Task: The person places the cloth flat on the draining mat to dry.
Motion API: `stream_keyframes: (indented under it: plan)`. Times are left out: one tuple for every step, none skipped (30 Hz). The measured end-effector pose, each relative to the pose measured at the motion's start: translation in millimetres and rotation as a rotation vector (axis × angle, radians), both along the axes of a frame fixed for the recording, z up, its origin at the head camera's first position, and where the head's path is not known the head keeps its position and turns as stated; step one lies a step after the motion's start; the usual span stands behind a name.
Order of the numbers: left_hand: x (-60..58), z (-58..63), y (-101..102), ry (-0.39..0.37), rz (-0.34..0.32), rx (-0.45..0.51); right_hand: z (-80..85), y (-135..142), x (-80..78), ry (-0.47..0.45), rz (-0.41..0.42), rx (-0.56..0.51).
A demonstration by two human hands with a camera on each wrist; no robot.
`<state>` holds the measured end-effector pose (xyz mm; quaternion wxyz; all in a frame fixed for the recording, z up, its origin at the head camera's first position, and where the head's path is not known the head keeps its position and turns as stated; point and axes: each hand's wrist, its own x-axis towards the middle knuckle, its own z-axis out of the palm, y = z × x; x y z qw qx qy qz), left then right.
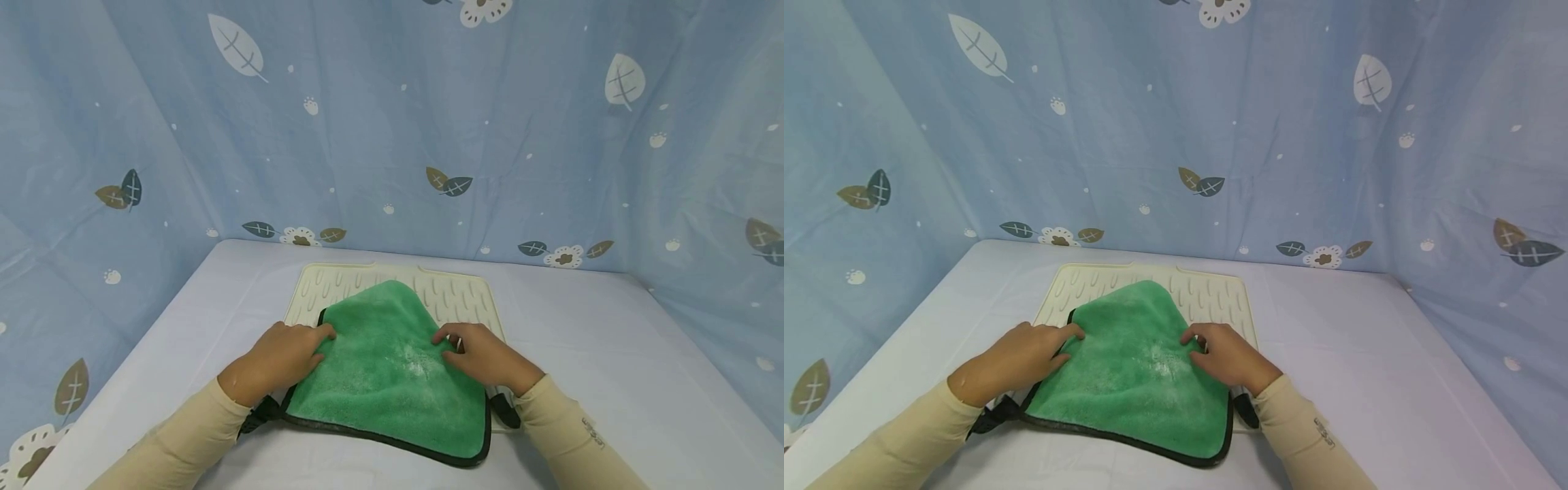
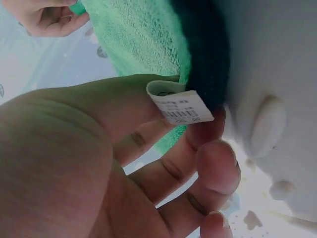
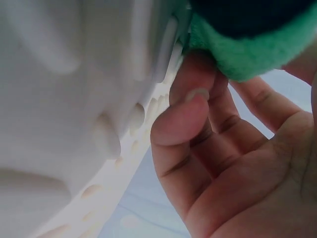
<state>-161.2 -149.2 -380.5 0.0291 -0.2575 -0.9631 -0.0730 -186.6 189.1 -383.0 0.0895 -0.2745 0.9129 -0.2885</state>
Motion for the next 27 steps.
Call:
stream_keyframes:
  plan:
    - [0.1,0.1,0.1,0.0,-0.001,0.001,-0.2,0.4,-0.5,-0.002,-0.002,-0.007]
    - [0.3,0.5,0.2,-0.004,0.002,0.002,-0.1,0.7,-0.9,-0.002,-0.003,-0.014]
    - [0.5,0.9,0.3,-0.011,0.006,0.004,0.1,1.1,-1.1,-0.004,-0.005,-0.02]
    - [0.9,1.3,0.4,-0.021,0.012,0.007,0.4,1.2,-1.1,-0.007,-0.007,-0.025]
    - [1.1,1.8,0.6,-0.03,0.016,0.012,0.6,1.5,-1.3,-0.01,-0.008,-0.03]
    - [1.4,2.2,0.7,-0.039,0.019,0.017,0.8,1.6,-1.3,-0.014,-0.009,-0.034]
    - [1.7,2.7,0.9,-0.05,0.022,0.024,1.1,1.7,-1.1,-0.018,-0.009,-0.038]
    - [1.9,3.1,1.1,-0.061,0.026,0.028,1.5,1.6,-0.7,-0.018,-0.01,-0.037]
    - [2.1,3.2,1.3,-0.068,0.026,0.032,1.8,1.4,-0.4,-0.02,-0.01,-0.037]
    - [2.2,3.4,1.5,-0.071,0.025,0.036,2.0,1.2,-0.1,-0.023,-0.01,-0.038]
    - [2.2,3.5,1.8,-0.069,0.023,0.039,2.0,0.9,0.1,-0.026,-0.011,-0.038]
    - [2.1,3.2,1.9,-0.062,0.022,0.042,2.1,0.5,0.1,-0.029,-0.014,-0.037]
    - [2.0,2.8,1.9,-0.046,0.022,0.041,2.0,0.1,0.1,-0.031,-0.017,-0.036]
    - [1.8,2.2,1.9,-0.024,0.022,0.037,1.9,-0.2,0.0,-0.031,-0.021,-0.036]
    - [1.5,1.5,1.8,0.0,0.022,0.032,1.8,-0.5,-0.1,-0.032,-0.027,-0.037]
    - [1.0,0.5,1.7,0.027,0.021,0.027,1.5,-0.7,-0.4,-0.031,-0.032,-0.037]
    - [0.7,-0.4,1.7,0.051,0.022,0.021,1.1,-0.9,-0.7,-0.028,-0.037,-0.034]
    - [0.3,-1.3,1.7,0.072,0.022,0.015,0.6,-0.9,-1.0,-0.024,-0.04,-0.031]
    - [0.0,-2.2,1.6,0.086,0.022,0.012,0.0,-0.9,-1.3,-0.02,-0.042,-0.025]
    - [-0.2,-2.9,1.5,0.092,0.019,0.008,-0.5,-0.9,-1.5,-0.017,-0.043,-0.016]
    - [-0.3,-3.5,1.6,0.093,0.01,0.012,-1.0,-0.9,-1.6,-0.013,-0.039,-0.001]
    - [-0.4,-4.2,1.5,0.088,0.004,0.016,-1.4,-0.9,-1.6,-0.008,-0.032,0.015]
    - [-0.3,-4.5,1.4,0.081,-0.003,0.022,-1.7,-1.1,-1.5,-0.006,-0.023,0.03]
    - [-0.4,-5.0,1.4,0.076,-0.01,0.03,-1.9,-1.2,-1.5,-0.003,-0.012,0.04]
    - [-0.4,-5.3,1.3,0.073,-0.019,0.037,-2.1,-1.3,-1.4,0.0,-0.002,0.048]
    - [-0.1,-5.3,1.3,0.073,-0.03,0.043,-2.0,-1.5,-1.2,0.004,0.007,0.053]
    - [-0.1,-5.5,1.2,0.072,-0.037,0.049,-2.0,-1.5,-1.1,0.01,0.013,0.053]
